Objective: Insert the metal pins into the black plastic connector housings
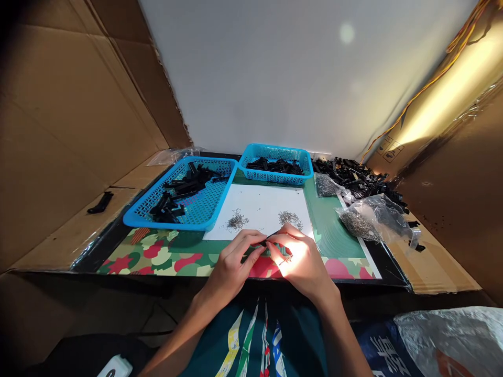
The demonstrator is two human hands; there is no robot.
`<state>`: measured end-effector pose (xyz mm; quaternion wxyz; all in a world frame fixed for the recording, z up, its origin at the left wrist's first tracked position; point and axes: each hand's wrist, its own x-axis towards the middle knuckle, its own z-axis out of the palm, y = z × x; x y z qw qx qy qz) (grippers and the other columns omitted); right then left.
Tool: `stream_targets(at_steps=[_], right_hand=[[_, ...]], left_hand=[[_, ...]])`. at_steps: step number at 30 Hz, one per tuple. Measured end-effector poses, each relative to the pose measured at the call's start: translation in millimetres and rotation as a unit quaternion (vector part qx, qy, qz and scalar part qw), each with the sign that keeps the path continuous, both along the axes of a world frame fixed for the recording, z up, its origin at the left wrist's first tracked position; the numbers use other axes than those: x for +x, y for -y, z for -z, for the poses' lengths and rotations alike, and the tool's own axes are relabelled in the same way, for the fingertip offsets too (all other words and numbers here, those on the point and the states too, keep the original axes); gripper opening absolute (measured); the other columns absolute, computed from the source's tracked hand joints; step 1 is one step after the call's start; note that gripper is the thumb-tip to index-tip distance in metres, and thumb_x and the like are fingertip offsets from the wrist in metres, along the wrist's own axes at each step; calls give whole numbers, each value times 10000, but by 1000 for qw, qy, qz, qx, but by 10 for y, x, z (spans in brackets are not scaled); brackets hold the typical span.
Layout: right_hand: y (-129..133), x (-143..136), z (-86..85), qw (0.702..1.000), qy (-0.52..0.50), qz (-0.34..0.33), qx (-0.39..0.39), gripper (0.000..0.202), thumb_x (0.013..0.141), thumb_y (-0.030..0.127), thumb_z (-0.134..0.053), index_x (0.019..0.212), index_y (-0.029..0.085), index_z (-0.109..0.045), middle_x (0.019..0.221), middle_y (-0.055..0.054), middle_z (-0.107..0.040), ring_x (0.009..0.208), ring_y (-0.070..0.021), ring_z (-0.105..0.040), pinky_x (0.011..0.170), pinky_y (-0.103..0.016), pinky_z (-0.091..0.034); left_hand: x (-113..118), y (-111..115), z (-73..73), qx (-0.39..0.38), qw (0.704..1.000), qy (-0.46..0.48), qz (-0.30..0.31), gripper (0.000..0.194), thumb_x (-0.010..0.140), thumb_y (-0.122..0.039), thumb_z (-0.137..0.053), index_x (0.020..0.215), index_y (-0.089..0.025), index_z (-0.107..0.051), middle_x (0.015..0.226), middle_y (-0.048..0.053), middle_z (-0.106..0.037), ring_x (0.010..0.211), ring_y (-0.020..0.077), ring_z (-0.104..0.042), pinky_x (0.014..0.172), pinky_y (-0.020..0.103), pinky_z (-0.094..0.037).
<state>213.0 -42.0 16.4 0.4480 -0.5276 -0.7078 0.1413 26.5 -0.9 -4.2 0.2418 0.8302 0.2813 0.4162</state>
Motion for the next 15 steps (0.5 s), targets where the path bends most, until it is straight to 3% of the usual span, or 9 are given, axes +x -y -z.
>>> stream_targets(at_steps=[6, 15], right_hand=[[-5, -60, 20, 998, -60, 31, -18, 123, 894, 173, -673, 806, 200, -754, 718, 5, -599, 560, -115, -495, 530, -266, -427], [17, -171, 81, 991, -123, 52, -18, 151, 877, 172, -683, 731, 184, -719, 654, 34, -483, 550, -107, -435, 502, -257, -348]], left_hand=[[4, 5, 22, 7, 1000, -5, -9, 179, 1059, -146, -511, 1204, -214, -591, 1136, 82, -642, 1108, 215, -671, 957, 352, -559], [-5, -2, 37, -6, 1000, -15, -9, 167, 1068, -151, -497, 1202, -213, -575, 1149, 80, -637, 1121, 209, -667, 953, 340, -556]])
